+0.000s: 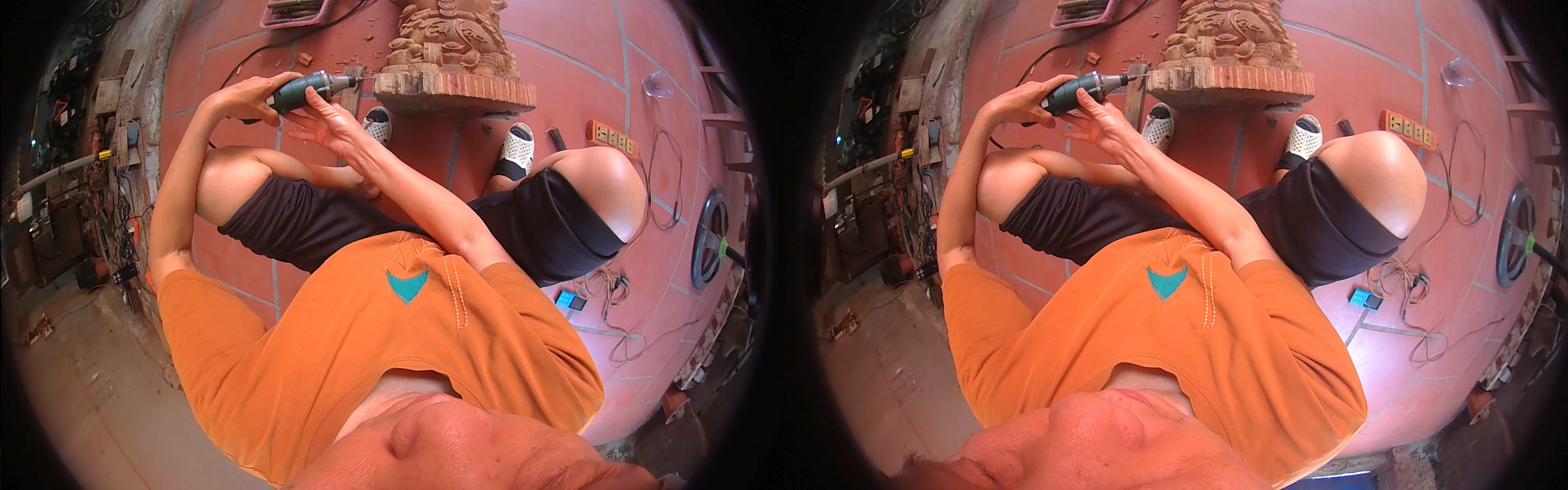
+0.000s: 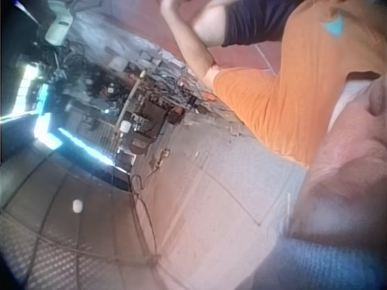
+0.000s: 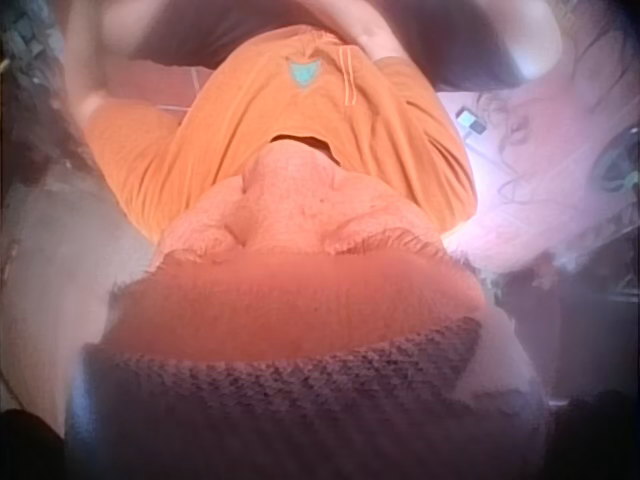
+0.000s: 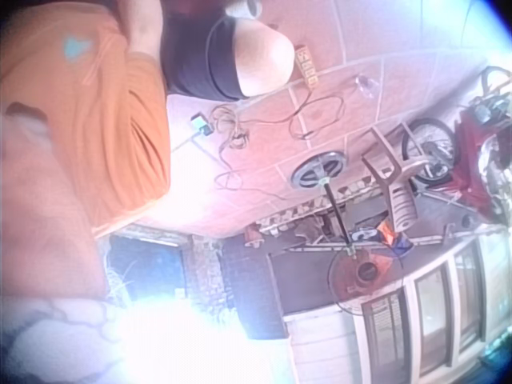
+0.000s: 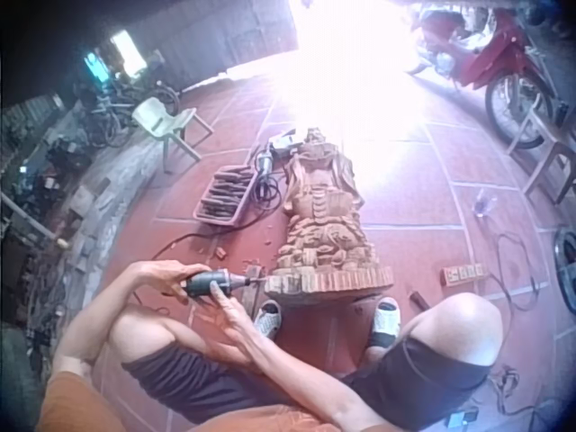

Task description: The person carves a wooden sculpture using a chisel and mallet, then switches to a rotary power tool to refine details. The person sits on the floor and works on the sculpture placed on a low stand.

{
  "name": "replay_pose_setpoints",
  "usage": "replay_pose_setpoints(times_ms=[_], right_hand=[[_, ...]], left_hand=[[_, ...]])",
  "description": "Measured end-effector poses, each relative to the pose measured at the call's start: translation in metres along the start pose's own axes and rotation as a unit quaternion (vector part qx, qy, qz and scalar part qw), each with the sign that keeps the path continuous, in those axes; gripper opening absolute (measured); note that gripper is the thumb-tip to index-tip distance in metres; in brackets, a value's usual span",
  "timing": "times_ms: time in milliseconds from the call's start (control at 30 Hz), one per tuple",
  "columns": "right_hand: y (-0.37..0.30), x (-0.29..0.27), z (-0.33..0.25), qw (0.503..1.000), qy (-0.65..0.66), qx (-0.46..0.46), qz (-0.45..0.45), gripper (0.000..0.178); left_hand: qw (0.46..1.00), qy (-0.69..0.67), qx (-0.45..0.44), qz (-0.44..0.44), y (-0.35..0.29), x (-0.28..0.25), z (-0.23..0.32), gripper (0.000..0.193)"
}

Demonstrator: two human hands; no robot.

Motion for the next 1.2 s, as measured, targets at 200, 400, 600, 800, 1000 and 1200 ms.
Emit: replay_pose_setpoints(times_ms=[200, 400, 600, 800, 1000, 1200], right_hand=[[0.001, -0.001, -0.002, 1.000, -0.006, 0.001, 0.003, 0.072], [0.002, -0.005, 0.005, 1.000, 0.008, 0.006, -0.001, 0.068], [-0.006, 0.001, 0.010, 0.999, 0.039, 0.006, 0.011, 0.062], [-0.009, 0.004, 0.010, 0.999, 0.039, 0.012, 0.018, 0.061], [-0.010, 0.008, 0.010, 0.999, 0.035, 0.011, 0.014, 0.061], [-0.003, 0.003, 0.005, 0.999, 0.033, 0.005, 0.004, 0.062]], left_hand=[[1.000, -0.002, -0.006, -0.005, 0.000, -0.001, 0.002, 0.100], [1.000, -0.013, 0.007, -0.010, -0.001, -0.002, 0.005, 0.098], [0.999, 0.014, 0.013, -0.027, 0.006, 0.002, -0.004, 0.099], [0.999, 0.014, -0.017, -0.045, 0.003, 0.002, 0.003, 0.099], [0.999, 0.001, 0.030, -0.015, 0.004, 0.004, -0.007, 0.100], [0.999, 0.007, 0.031, -0.012, 0.002, 0.000, 0.001, 0.099]])
Point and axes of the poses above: each hand's wrist, its own y-axis towards the middle knuckle, its own x-axis out of the palm, z = x × y, the point moved 6 cm from there along y, towards the middle knuckle, and after that the axes turned 7 degrees about -z, right-handed, at the moved point
